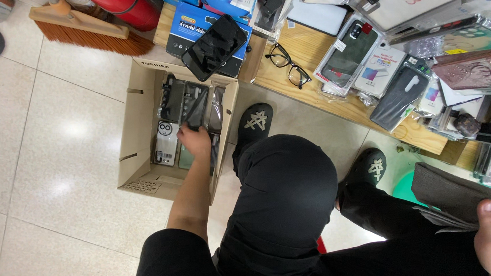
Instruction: The person sits on a low stool and wipes the plastic packaging of phone cases with a gray cloth. They handle several cases one by one, wiping both sides, then place the cleaned cases into a cardboard box on the floor. The person also folds the cloth during the process.
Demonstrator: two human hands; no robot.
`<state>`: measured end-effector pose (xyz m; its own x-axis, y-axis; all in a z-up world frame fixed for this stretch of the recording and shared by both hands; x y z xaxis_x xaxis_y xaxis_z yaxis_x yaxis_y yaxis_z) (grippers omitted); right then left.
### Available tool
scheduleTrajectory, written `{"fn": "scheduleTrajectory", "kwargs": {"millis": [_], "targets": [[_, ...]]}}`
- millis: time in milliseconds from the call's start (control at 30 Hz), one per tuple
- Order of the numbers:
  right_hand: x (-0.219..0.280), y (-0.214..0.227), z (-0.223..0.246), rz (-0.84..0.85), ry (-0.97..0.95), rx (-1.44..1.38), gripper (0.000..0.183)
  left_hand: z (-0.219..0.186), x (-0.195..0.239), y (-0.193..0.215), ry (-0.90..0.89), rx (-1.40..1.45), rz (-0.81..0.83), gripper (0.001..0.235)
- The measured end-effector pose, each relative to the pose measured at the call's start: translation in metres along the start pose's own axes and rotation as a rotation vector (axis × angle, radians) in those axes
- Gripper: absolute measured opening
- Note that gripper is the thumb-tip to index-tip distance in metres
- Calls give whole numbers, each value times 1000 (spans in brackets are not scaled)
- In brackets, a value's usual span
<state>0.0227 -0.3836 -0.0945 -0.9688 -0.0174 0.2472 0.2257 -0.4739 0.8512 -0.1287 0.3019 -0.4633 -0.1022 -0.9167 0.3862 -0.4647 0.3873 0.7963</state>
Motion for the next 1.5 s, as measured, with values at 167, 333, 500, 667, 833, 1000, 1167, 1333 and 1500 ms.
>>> {"fn": "scheduleTrajectory", "kwargs": {"millis": [167,333,500,667,833,1000,1167,1333,1500], "targets": [[-2,-1,12,7,-28,-29,59,0,-13,-33,-325,8,63,31],[-2,-4,-48,14,19,-52,58,-2,3,-23,-180,-249,199,41],[-2,1,-27,-115,6,-168,42,-11,10,-8,-214,-273,219,45],[-17,-3,38,-161,-124,-1137,74,-40,39,8,-369,-68,362,38],[-12,20,80,-161,-146,-1436,53,-103,126,62,-562,89,557,44],[-6,36,106,-175,-129,-1574,58,-111,148,51,-603,-191,681,62],[1,38,100,-200,-30,-1560,38,-174,193,113,-815,-123,657,44],[4,16,107,-194,94,-1262,36,-254,230,207,-701,148,428,31],[-16,46,181,-76,308,-974,28,-376,454,279,-1321,331,614,19]]}}
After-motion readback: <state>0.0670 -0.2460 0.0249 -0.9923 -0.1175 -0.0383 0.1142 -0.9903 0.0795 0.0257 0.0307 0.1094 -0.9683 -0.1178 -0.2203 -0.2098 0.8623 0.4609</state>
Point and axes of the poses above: each hand's wrist, its own x-axis away from the middle knuckle, its own y-axis out of the back of the hand, z = x × y, the point moved 10 cm from there along -x, towards the middle knuckle, and after that the axes turned 10 degrees about y, right-handed, at the moved point
